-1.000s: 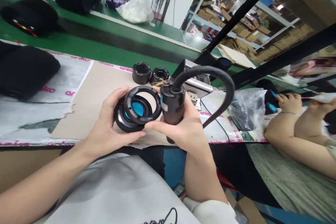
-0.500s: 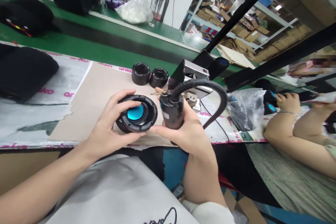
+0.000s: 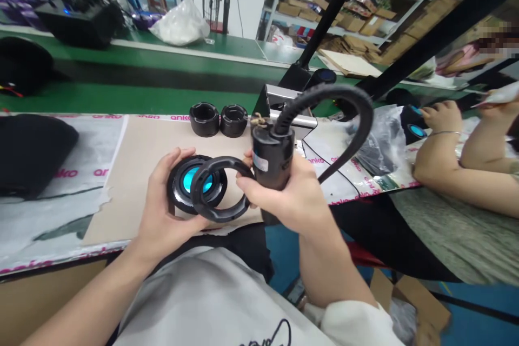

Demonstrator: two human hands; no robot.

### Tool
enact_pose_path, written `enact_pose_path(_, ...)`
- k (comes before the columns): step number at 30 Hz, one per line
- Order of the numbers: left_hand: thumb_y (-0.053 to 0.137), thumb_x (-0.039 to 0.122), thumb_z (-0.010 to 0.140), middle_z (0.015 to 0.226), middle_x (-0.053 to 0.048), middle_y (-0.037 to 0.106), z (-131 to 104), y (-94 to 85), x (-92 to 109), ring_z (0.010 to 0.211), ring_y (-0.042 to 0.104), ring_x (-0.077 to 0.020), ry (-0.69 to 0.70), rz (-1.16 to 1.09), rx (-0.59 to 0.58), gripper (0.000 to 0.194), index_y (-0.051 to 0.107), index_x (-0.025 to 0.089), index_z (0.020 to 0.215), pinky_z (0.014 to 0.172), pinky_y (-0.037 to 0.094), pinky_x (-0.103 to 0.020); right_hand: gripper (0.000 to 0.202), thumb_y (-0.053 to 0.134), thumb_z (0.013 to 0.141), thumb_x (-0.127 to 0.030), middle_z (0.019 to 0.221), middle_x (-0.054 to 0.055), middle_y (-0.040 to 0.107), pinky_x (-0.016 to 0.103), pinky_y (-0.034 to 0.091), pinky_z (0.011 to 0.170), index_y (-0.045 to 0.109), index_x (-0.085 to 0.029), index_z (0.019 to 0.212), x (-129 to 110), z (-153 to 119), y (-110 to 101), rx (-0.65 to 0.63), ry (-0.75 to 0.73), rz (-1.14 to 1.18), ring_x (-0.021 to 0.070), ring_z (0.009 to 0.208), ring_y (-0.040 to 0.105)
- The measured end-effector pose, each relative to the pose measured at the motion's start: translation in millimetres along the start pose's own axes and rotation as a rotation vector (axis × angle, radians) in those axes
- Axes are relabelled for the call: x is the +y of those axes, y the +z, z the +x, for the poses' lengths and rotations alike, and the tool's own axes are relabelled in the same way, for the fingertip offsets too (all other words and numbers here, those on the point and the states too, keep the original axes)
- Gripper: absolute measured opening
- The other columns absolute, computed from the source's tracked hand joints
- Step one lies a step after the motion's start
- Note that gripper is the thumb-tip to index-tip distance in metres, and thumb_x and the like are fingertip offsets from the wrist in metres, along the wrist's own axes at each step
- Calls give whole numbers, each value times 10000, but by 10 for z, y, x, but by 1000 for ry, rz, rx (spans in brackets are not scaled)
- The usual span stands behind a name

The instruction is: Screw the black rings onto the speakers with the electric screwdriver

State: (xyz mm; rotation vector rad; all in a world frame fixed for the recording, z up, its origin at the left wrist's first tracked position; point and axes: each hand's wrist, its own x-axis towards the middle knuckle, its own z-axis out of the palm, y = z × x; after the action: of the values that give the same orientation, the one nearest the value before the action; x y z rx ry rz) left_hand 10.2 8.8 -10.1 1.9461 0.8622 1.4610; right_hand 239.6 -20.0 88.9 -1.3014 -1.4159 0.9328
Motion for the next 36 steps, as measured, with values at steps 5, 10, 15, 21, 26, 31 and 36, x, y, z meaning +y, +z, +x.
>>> enact_pose_path(5, 988, 369, 818, 1623, -115, 577, 30, 42, 34, 1482, 618, -397, 16, -43, 41, 1126, 328, 416, 1729, 1257, 525, -686, 246, 774, 838, -164, 968, -41, 681, 247, 510, 737, 661, -214, 1050, -353, 537, -151, -475, -287, -296, 148, 880, 650)
enact_pose_path(10, 1041, 292, 738, 1537, -149, 590, 52, 53, 44, 1395, 676, -369, 38, 46, 80, 1233, 320, 362, 1736, 1140, 630, -584, 269, 742, 746, -46, 849, -123, 588, 172, 409, 662, 602, -191, 924, -656, 1007, 97, -722, -460, -524, 41, 799, 537)
enact_pose_path(15, 1047, 311, 720, 1607, -153, 547, 33, 45, 12, 1463, 637, -372, 84, 97, 74, 1282, 286, 359, 1750, 1221, 569, -587, 327, 842, 782, -186, 918, -154, 615, 178, 451, 770, 652, -209, 1047, -685, 1003, 157, -512, -455, -596, 39, 906, 602)
enact_pose_path(21, 1008, 367, 799, 1614, -137, 596, -4, 109, 38, 1489, 626, -365, -13, 55, 67, 1069, 429, 338, 1698, 1277, 525, -563, 389, 953, 843, -420, 977, -31, 696, 316, 598, 782, 678, -251, 1059, -312, 219, 54, -6, -211, -289, 202, 925, 694)
enact_pose_path(26, 937, 611, 846, 1642, -135, 569, -71, 163, -3, 1491, 615, -382, -55, -46, 99, 1016, 432, 377, 1696, 1266, 542, -596, 705, 1022, 716, -549, 1383, 100, 639, 427, 671, 787, 644, -259, 1236, 61, -262, 407, 55, -124, -250, 259, 941, 734)
enact_pose_path(31, 1031, 526, 754, 1637, -146, 559, -85, 135, -50, 1475, 615, -405, -17, -39, 71, 1166, 392, 384, 1720, 1263, 523, -654, 594, 987, 797, -344, 1379, 74, 684, 431, 692, 946, 622, -263, 1259, 130, -257, 514, 67, -194, -272, 297, 1202, 730)
enact_pose_path(36, 1030, 535, 755, 1693, -177, 465, -134, 123, -47, 1539, 557, -422, -55, -13, 80, 1307, 224, 383, 1773, 1295, 471, -682, 606, 1015, 773, -304, 1315, 34, 751, 403, 690, 1078, 694, -282, 1287, -15, -124, 281, -51, -136, -7, 285, 1247, 749)
